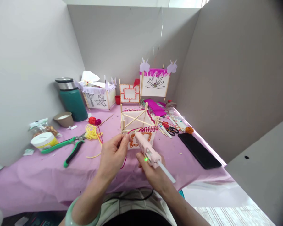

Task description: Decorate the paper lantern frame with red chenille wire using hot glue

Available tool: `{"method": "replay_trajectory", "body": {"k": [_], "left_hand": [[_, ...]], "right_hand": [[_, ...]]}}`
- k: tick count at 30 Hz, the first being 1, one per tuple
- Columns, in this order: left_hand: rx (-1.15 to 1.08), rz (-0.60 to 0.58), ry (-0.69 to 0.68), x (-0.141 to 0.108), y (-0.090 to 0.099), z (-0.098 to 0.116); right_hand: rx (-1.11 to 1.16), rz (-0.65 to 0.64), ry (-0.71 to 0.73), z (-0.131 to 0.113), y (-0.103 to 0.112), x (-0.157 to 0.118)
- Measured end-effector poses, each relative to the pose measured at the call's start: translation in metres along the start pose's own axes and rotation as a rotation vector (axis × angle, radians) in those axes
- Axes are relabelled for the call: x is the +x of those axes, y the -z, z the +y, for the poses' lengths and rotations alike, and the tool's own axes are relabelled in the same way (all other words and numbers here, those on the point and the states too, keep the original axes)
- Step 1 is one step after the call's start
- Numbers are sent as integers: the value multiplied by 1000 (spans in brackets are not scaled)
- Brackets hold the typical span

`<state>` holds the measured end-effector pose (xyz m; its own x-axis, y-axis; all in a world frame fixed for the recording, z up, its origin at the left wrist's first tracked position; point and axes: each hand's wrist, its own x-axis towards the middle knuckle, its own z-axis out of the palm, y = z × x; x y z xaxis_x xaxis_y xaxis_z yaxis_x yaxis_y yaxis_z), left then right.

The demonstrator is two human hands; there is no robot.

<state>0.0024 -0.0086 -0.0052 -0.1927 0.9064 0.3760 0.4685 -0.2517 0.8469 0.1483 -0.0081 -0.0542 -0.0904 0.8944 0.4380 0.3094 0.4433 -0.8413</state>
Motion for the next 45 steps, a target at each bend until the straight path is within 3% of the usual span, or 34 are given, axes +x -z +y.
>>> {"method": "replay_trajectory", "body": {"k": [10,31,45], "left_hand": [[-3,7,2,-1,0,1],[-5,-13,50,-2,-7,-3],[-18,-46,75,-7,-13,-22]], "right_hand": [[61,-7,-120,-2,4,-3],[52,43,-67,9,6,-7],[91,-26,-82,1,12,3]]}}
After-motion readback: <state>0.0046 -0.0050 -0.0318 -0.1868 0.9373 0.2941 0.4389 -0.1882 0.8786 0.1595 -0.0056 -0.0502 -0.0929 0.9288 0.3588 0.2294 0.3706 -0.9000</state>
